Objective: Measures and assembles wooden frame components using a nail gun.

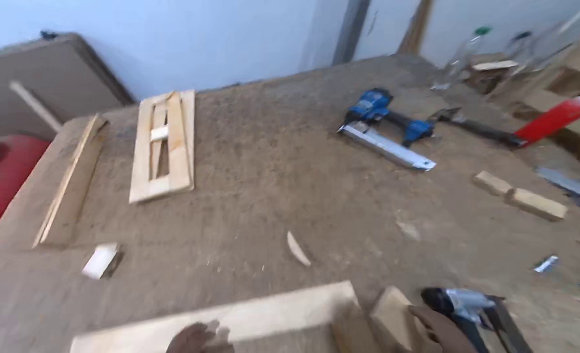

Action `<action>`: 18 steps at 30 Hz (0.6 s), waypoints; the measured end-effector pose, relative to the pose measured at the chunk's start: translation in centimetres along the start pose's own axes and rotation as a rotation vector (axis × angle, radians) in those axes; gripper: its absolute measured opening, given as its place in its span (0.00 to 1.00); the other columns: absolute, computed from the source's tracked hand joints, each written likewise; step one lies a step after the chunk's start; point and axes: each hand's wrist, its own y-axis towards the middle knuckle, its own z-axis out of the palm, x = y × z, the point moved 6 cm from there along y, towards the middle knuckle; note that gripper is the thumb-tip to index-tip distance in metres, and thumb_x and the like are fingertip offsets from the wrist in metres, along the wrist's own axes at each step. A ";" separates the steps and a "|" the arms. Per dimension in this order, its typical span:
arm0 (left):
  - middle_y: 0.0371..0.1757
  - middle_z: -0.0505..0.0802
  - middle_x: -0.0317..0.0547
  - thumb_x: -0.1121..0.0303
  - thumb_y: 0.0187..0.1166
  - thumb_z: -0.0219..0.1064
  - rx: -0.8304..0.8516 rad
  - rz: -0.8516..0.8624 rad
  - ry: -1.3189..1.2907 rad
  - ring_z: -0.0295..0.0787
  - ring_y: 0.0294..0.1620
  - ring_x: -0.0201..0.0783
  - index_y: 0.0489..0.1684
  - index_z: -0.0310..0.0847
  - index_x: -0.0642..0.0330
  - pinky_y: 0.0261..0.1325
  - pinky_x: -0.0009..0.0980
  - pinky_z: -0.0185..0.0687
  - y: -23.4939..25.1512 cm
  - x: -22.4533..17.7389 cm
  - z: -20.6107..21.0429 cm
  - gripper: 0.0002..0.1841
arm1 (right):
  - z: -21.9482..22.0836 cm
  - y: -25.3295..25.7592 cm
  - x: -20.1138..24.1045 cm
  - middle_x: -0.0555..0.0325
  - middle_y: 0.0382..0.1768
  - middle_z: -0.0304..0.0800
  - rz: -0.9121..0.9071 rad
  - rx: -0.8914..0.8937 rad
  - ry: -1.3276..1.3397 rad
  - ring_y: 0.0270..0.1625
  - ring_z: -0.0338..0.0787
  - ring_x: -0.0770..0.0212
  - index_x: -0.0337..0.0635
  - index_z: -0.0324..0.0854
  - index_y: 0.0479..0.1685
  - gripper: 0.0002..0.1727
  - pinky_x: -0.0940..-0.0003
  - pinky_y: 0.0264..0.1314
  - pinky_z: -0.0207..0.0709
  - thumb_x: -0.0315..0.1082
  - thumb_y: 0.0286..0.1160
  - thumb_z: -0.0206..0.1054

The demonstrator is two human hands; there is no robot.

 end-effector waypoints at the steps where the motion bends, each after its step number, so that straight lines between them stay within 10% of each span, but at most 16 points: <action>1: 0.72 0.87 0.61 0.72 0.82 0.63 0.005 -0.050 -0.018 0.80 0.78 0.57 0.64 0.88 0.65 0.83 0.54 0.72 -1.4 1.9 0.9 0.16 | 2.9 -1.3 1.6 0.25 0.74 0.77 -0.028 0.049 -0.008 0.76 0.79 0.31 0.30 0.76 0.75 0.46 0.37 0.76 0.75 0.52 0.60 0.85; 8: 0.64 0.94 0.45 0.71 0.82 0.61 -0.006 -0.089 -0.071 0.86 0.73 0.50 0.61 0.92 0.48 0.79 0.53 0.76 -8.5 10.4 4.9 0.17 | 20.1 -5.2 14.2 0.48 0.82 0.76 -0.420 0.275 -0.134 0.85 0.73 0.44 0.51 0.80 0.77 0.40 0.43 0.86 0.66 0.54 0.60 0.82; 18: 0.64 0.93 0.46 0.57 0.91 0.55 0.039 -0.139 -0.302 0.91 0.64 0.40 0.78 0.79 0.55 0.75 0.44 0.82 -5.7 12.7 6.3 0.23 | 30.6 -5.1 20.3 0.55 0.90 0.65 -0.580 0.483 -0.326 0.91 0.63 0.47 0.55 0.73 0.83 0.39 0.42 0.88 0.62 0.52 0.69 0.77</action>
